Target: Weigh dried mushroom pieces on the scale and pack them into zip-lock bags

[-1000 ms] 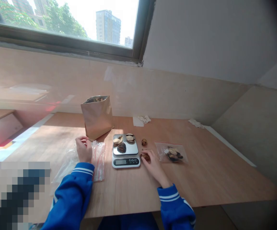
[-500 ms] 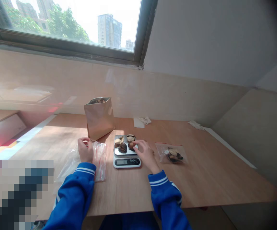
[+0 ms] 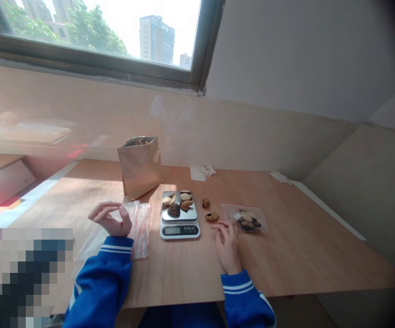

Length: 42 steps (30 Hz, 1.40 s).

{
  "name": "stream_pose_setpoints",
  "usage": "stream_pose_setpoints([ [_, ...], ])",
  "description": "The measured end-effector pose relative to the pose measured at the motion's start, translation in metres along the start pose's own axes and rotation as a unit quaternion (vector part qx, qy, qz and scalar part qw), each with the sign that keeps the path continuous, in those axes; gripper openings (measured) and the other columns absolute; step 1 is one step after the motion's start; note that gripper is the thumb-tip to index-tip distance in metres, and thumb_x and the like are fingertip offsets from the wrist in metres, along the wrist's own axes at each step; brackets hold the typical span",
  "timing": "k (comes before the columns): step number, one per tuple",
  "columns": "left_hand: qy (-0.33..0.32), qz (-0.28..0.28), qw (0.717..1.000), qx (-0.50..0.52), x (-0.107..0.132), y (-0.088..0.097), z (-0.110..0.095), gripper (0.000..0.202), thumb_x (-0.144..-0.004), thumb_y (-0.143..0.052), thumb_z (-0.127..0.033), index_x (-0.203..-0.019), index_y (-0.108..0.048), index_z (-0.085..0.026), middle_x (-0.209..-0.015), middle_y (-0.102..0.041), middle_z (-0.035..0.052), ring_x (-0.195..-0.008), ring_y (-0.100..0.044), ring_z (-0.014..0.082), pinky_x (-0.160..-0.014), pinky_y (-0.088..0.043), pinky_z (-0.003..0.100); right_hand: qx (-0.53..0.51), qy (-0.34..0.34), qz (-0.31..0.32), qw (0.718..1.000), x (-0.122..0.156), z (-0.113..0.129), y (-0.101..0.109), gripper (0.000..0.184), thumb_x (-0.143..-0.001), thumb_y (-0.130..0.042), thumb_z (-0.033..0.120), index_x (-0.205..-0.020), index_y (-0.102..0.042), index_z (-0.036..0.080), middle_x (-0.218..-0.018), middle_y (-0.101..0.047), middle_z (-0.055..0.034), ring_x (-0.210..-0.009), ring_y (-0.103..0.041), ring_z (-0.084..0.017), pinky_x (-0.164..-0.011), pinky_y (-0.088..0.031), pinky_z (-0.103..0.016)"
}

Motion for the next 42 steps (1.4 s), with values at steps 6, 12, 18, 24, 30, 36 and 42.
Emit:
stream_pose_setpoints([
  [6,-0.065,0.107,0.992,0.016,-0.029,0.010,-0.073,0.011,-0.085,-0.044,-0.026,-0.094,-0.041,-0.020,-0.088,-0.053,0.0028,-0.075,-0.056,0.0145,-0.070,-0.050,0.033,0.012,0.004,-0.002,1.000,-0.002,0.006,0.000,0.029,-0.083,-0.038,0.009,-0.085,-0.065,0.020,-0.106,-0.051,-0.0090,-0.098,-0.048,-0.023,-0.090,-0.040,-0.042],
  [12,-0.002,0.349,0.933,-0.087,0.000,0.020,-0.048,0.045,-0.088,-0.043,-0.034,-0.130,-0.037,-0.017,-0.128,-0.046,0.0159,-0.092,-0.060,0.0199,-0.082,-0.052,0.041,0.014,0.000,-0.012,1.000,-0.002,0.005,0.002,0.028,-0.083,-0.040,0.009,-0.084,-0.065,0.021,-0.104,-0.051,-0.0086,-0.096,-0.047,-0.023,-0.088,-0.040,-0.043],
  [18,-0.047,0.454,0.874,-0.167,0.062,0.041,0.017,0.042,-0.087,-0.042,-0.042,-0.118,-0.056,-0.017,-0.125,-0.058,0.0133,-0.119,-0.051,0.0304,-0.098,-0.043,0.049,0.010,0.000,-0.012,1.000,-0.002,0.006,0.002,0.028,-0.083,-0.040,0.009,-0.084,-0.065,0.021,-0.102,-0.052,-0.0080,-0.097,-0.048,-0.023,-0.089,-0.039,-0.043],
  [24,-0.035,0.455,0.871,-0.180,0.061,0.044,0.013,0.041,-0.086,-0.044,-0.047,-0.109,-0.062,-0.018,-0.118,-0.064,0.0102,-0.111,-0.057,0.0287,-0.095,-0.045,0.045,0.009,-0.004,-0.010,1.000,-0.001,0.006,0.003,0.027,-0.083,-0.040,0.010,-0.084,-0.065,0.021,-0.099,-0.053,-0.0073,-0.095,-0.048,-0.023,-0.089,-0.040,-0.042],
  [30,-0.030,0.390,0.902,-0.184,0.046,0.048,-0.012,0.038,-0.088,-0.044,-0.044,-0.111,-0.059,-0.018,-0.111,-0.066,0.0105,-0.103,-0.059,0.0273,-0.090,-0.045,0.043,0.008,-0.007,0.005,1.000,0.000,0.004,0.001,0.028,-0.083,-0.039,0.010,-0.083,-0.065,0.021,-0.097,-0.055,-0.0073,-0.093,-0.049,-0.023,-0.088,-0.040,-0.042],
  [36,-0.055,0.289,0.937,-0.185,0.025,0.048,-0.049,0.037,-0.087,-0.049,-0.039,-0.118,-0.054,-0.019,-0.115,-0.063,0.0103,-0.102,-0.059,0.0260,-0.091,-0.043,0.043,0.007,-0.007,0.006,1.000,0.001,0.005,0.000,0.028,-0.083,-0.039,0.011,-0.080,-0.065,0.021,-0.095,-0.055,-0.0076,-0.092,-0.050,-0.023,-0.086,-0.041,-0.041],
  [42,-0.069,0.189,0.967,-0.155,-0.006,0.058,-0.097,0.039,-0.085,-0.057,-0.031,-0.121,-0.053,-0.019,-0.120,-0.060,0.0107,-0.112,-0.054,0.0263,-0.097,-0.041,0.044,0.003,-0.011,0.013,1.000,0.002,0.004,-0.001,0.028,-0.083,-0.038,0.011,-0.080,-0.064,0.021,-0.095,-0.055,-0.0077,-0.092,-0.050,-0.023,-0.084,-0.042,-0.040],
])
Point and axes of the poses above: each hand's wrist, its own x-axis away from the middle knuckle, its own y-axis out of the back of the hand, z = x × y, the point moved 6 cm from there along -x, towards the middle knuckle
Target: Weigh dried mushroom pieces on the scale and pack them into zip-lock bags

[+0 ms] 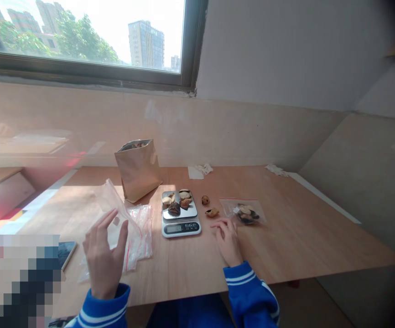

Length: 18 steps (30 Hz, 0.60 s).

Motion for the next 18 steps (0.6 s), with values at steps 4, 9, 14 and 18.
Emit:
stream_pose_setpoints([
  [4,-0.001,-0.073,0.997,0.014,-0.016,0.034,-0.023,0.043,-0.084,-0.058,-0.023,-0.126,-0.050,-0.023,-0.125,-0.058,0.0084,-0.116,-0.053,0.0247,-0.099,-0.041,0.046,-0.004,-0.004,0.008,1.000,0.000,-0.001,-0.001,0.027,-0.083,-0.039,0.012,-0.080,-0.064,0.021,-0.095,-0.055,-0.0075,-0.092,-0.050,-0.023,-0.084,-0.042,-0.040],
  [9,0.001,-0.120,0.993,-0.001,-0.032,0.054,-0.037,0.034,-0.085,-0.057,-0.024,-0.118,-0.052,-0.023,-0.123,-0.059,0.0079,-0.117,-0.052,0.0242,-0.100,-0.039,0.047,-0.024,-0.008,-0.005,1.000,0.000,0.000,0.000,0.027,-0.085,-0.039,0.013,-0.086,-0.065,0.020,-0.095,-0.055,-0.0078,-0.093,-0.051,-0.023,-0.087,-0.042,-0.042],
  [14,-0.002,0.034,0.995,-0.098,-0.020,0.007,-0.012,0.016,-0.089,-0.044,-0.026,-0.095,-0.055,-0.018,-0.106,-0.063,0.0106,-0.107,-0.056,0.0288,-0.096,-0.033,0.052,-0.100,-0.018,-0.023,0.995,-0.016,0.006,0.003,0.026,-0.088,-0.040,0.021,-0.095,-0.065,0.020,-0.099,-0.057,-0.0088,-0.098,-0.053,-0.022,-0.086,-0.045,-0.039],
  [18,0.049,0.162,0.974,-0.152,0.020,-0.045,0.033,0.018,-0.086,-0.041,-0.027,-0.090,-0.056,-0.018,-0.094,-0.064,0.0091,-0.092,-0.057,0.0294,-0.088,-0.035,0.050,-0.118,-0.009,-0.012,0.993,-0.062,0.026,-0.005,0.027,-0.090,-0.041,0.028,-0.100,-0.065,0.021,-0.102,-0.060,-0.0094,-0.098,-0.055,-0.021,-0.083,-0.046,-0.035],
])
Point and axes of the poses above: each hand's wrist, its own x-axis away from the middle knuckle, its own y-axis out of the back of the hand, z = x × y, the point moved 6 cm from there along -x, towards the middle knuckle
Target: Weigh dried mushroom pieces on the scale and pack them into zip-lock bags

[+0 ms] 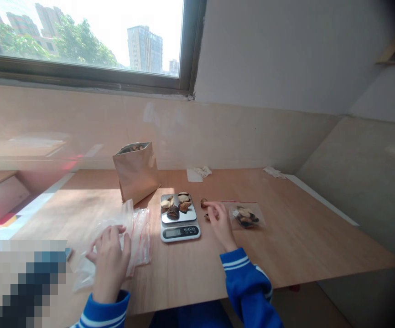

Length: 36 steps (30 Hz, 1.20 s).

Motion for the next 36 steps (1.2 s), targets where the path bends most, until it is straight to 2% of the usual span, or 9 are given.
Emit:
stream_pose_setpoints([
  [4,0.004,0.048,0.999,-0.011,0.018,-0.043,0.014,0.024,-0.086,-0.039,-0.028,-0.097,-0.056,-0.014,-0.102,-0.063,0.0133,-0.094,-0.059,0.0275,-0.086,-0.036,0.043,0.087,0.047,0.083,0.992,-0.051,0.017,-0.039,0.027,-0.088,-0.047,0.031,-0.107,-0.064,0.023,-0.108,-0.062,-0.0074,-0.105,-0.052,-0.021,-0.092,-0.040,-0.036],
  [8,-0.010,0.048,0.999,-0.010,0.025,-0.050,0.016,0.026,-0.087,-0.038,-0.028,-0.101,-0.055,-0.013,-0.108,-0.063,0.0146,-0.098,-0.059,0.0250,-0.087,-0.036,0.039,0.139,0.012,0.204,0.969,-0.072,0.011,-0.082,0.029,-0.083,-0.055,0.035,-0.107,-0.065,0.024,-0.107,-0.065,-0.0072,-0.106,-0.051,-0.026,-0.090,-0.036,-0.039],
  [10,-0.018,0.050,0.998,-0.015,0.025,-0.050,0.016,0.026,-0.088,-0.037,-0.028,-0.101,-0.055,-0.013,-0.108,-0.063,0.0146,-0.098,-0.059,0.0245,-0.087,-0.036,0.038,0.135,-0.011,0.217,0.967,-0.073,0.008,-0.091,0.025,-0.081,-0.058,0.036,-0.102,-0.067,0.025,-0.103,-0.067,-0.0061,-0.104,-0.051,-0.028,-0.089,-0.033,-0.042],
  [13,-0.026,0.055,0.998,-0.026,0.025,-0.050,0.017,0.027,-0.088,-0.037,-0.028,-0.101,-0.055,-0.013,-0.107,-0.063,0.0148,-0.095,-0.060,0.0244,-0.086,-0.036,0.039,0.111,-0.035,0.158,0.981,-0.078,0.002,-0.081,0.025,-0.079,-0.060,0.038,-0.098,-0.068,0.025,-0.098,-0.069,-0.0053,-0.097,-0.054,-0.026,-0.087,-0.030,-0.042],
  [17,-0.034,0.065,0.997,-0.019,0.026,-0.054,0.020,0.027,-0.087,-0.040,-0.029,-0.103,-0.055,-0.014,-0.105,-0.064,0.0136,-0.093,-0.060,0.0237,-0.083,-0.036,0.038,0.162,-0.078,0.017,0.984,-0.087,-0.027,-0.037,0.031,-0.080,-0.057,0.040,-0.104,-0.066,0.023,-0.102,-0.067,-0.0082,-0.096,-0.052,-0.027,-0.085,-0.029,-0.042],
  [19,-0.037,0.062,0.997,-0.015,0.026,-0.055,0.021,0.027,-0.087,-0.040,-0.029,-0.102,-0.055,-0.014,-0.105,-0.064,0.0135,-0.094,-0.060,0.0241,-0.083,-0.037,0.038,0.221,-0.076,-0.004,0.972,-0.087,-0.045,-0.018,0.029,-0.081,-0.056,0.037,-0.104,-0.067,0.022,-0.104,-0.066,-0.0111,-0.099,-0.050,-0.029,-0.085,-0.029,-0.044],
  [24,-0.043,0.060,0.997,-0.005,0.026,-0.056,0.021,0.026,-0.086,-0.040,-0.029,-0.100,-0.056,-0.014,-0.104,-0.063,0.0141,-0.095,-0.060,0.0260,-0.083,-0.038,0.038,0.307,-0.009,0.077,0.949,-0.069,-0.072,-0.008,0.026,-0.082,-0.054,0.026,-0.104,-0.068,0.023,-0.108,-0.063,-0.0132,-0.104,-0.047,-0.031,-0.088,-0.029,-0.050],
  [30,-0.041,0.062,0.997,-0.016,0.026,-0.054,0.017,0.028,-0.089,-0.036,-0.029,-0.102,-0.055,-0.013,-0.110,-0.062,0.0151,-0.099,-0.059,0.0254,-0.086,-0.037,0.039,0.272,0.036,0.049,0.960,-0.031,-0.053,0.008,0.036,-0.086,-0.046,0.025,-0.120,-0.058,0.029,-0.131,-0.049,-0.0089,-0.114,-0.045,-0.028,-0.093,-0.032,-0.048],
  [36,-0.035,0.065,0.997,-0.029,0.026,-0.052,0.014,0.027,-0.088,-0.037,-0.028,-0.102,-0.056,-0.012,-0.105,-0.064,0.0145,-0.092,-0.060,0.0247,-0.083,-0.037,0.038,0.238,0.069,0.201,0.948,0.007,-0.048,0.003,0.029,-0.083,-0.052,0.026,-0.109,-0.063,0.026,-0.109,-0.062,-0.0063,-0.104,-0.052,-0.025,-0.092,-0.032,-0.043],
])
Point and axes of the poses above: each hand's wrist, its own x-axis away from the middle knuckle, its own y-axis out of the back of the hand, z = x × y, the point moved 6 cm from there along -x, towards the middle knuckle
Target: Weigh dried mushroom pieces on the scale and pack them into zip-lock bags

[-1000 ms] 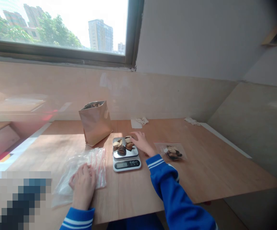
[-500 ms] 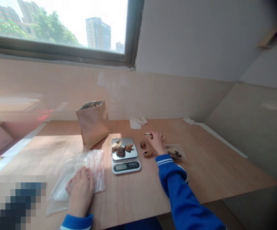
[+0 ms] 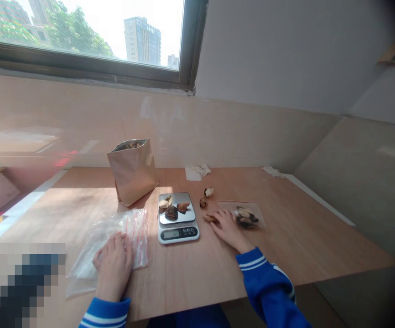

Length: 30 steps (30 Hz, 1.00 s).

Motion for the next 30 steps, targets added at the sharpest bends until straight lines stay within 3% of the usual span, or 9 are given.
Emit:
stream_pose_setpoints([
  [3,-0.011,0.003,1.000,0.007,0.000,-0.002,0.002,0.027,-0.088,-0.039,-0.029,-0.102,-0.056,-0.013,-0.107,-0.063,0.0143,-0.093,-0.060,0.0243,-0.083,-0.037,0.037,-0.006,-0.031,0.001,1.000,-0.006,0.001,0.003,0.024,-0.084,-0.053,0.030,-0.104,-0.065,0.024,-0.102,-0.065,-0.0075,-0.100,-0.055,-0.027,-0.089,-0.032,-0.044],
  [8,-0.002,0.004,1.000,-0.009,0.001,-0.003,0.002,0.028,-0.089,-0.037,-0.028,-0.103,-0.056,-0.012,-0.110,-0.062,0.0148,-0.097,-0.058,0.0251,-0.086,-0.035,0.039,-0.078,-0.026,-0.086,0.993,-0.050,0.032,0.022,0.035,-0.087,-0.050,0.037,-0.118,-0.055,0.023,-0.107,-0.066,-0.0084,-0.098,-0.057,-0.025,-0.087,-0.033,-0.041],
  [11,0.008,0.016,1.000,-0.011,0.000,-0.001,0.000,0.029,-0.089,-0.037,-0.028,-0.104,-0.056,-0.013,-0.109,-0.062,0.0140,-0.097,-0.058,0.0250,-0.086,-0.035,0.039,-0.122,0.002,-0.091,0.988,-0.082,0.055,0.015,0.030,-0.089,-0.048,0.039,-0.111,-0.058,0.021,-0.102,-0.067,-0.0073,-0.094,-0.059,-0.022,-0.089,-0.034,-0.040],
  [15,0.021,0.030,0.999,-0.010,0.000,0.001,-0.002,0.030,-0.090,-0.036,-0.028,-0.105,-0.056,-0.012,-0.110,-0.062,0.0140,-0.097,-0.059,0.0244,-0.087,-0.035,0.039,-0.136,0.039,-0.037,0.989,-0.106,0.071,-0.006,0.029,-0.090,-0.047,0.040,-0.103,-0.065,0.022,-0.100,-0.068,-0.0075,-0.096,-0.057,-0.022,-0.088,-0.036,-0.038],
  [18,0.016,0.032,0.999,-0.007,0.001,0.001,-0.002,0.031,-0.090,-0.036,-0.028,-0.106,-0.056,-0.011,-0.112,-0.061,0.0148,-0.097,-0.058,0.0244,-0.087,-0.035,0.039,-0.138,0.044,-0.028,0.989,-0.102,0.065,-0.011,0.030,-0.092,-0.043,0.039,-0.106,-0.066,0.026,-0.109,-0.066,-0.0061,-0.105,-0.054,-0.023,-0.094,-0.033,-0.041],
  [24,0.007,0.021,1.000,0.003,0.001,-0.006,0.003,0.030,-0.089,-0.036,-0.029,-0.106,-0.055,-0.013,-0.114,-0.060,0.0137,-0.100,-0.057,0.0253,-0.088,-0.036,0.039,-0.092,-0.024,-0.115,0.989,-0.060,0.011,-0.009,0.033,-0.093,-0.037,0.031,-0.114,-0.062,0.025,-0.127,-0.054,-0.0074,-0.117,-0.046,-0.024,-0.098,-0.033,-0.043],
  [30,-0.005,0.019,1.000,0.008,0.001,-0.004,0.001,0.029,-0.089,-0.035,-0.028,-0.104,-0.054,-0.012,-0.111,-0.060,0.0150,-0.100,-0.057,0.0256,-0.087,-0.038,0.039,-0.048,0.001,-0.066,0.997,-0.034,-0.007,-0.036,0.042,-0.089,-0.041,0.022,-0.130,-0.048,0.024,-0.126,-0.055,-0.0078,-0.112,-0.050,-0.022,-0.095,-0.038,-0.039],
])
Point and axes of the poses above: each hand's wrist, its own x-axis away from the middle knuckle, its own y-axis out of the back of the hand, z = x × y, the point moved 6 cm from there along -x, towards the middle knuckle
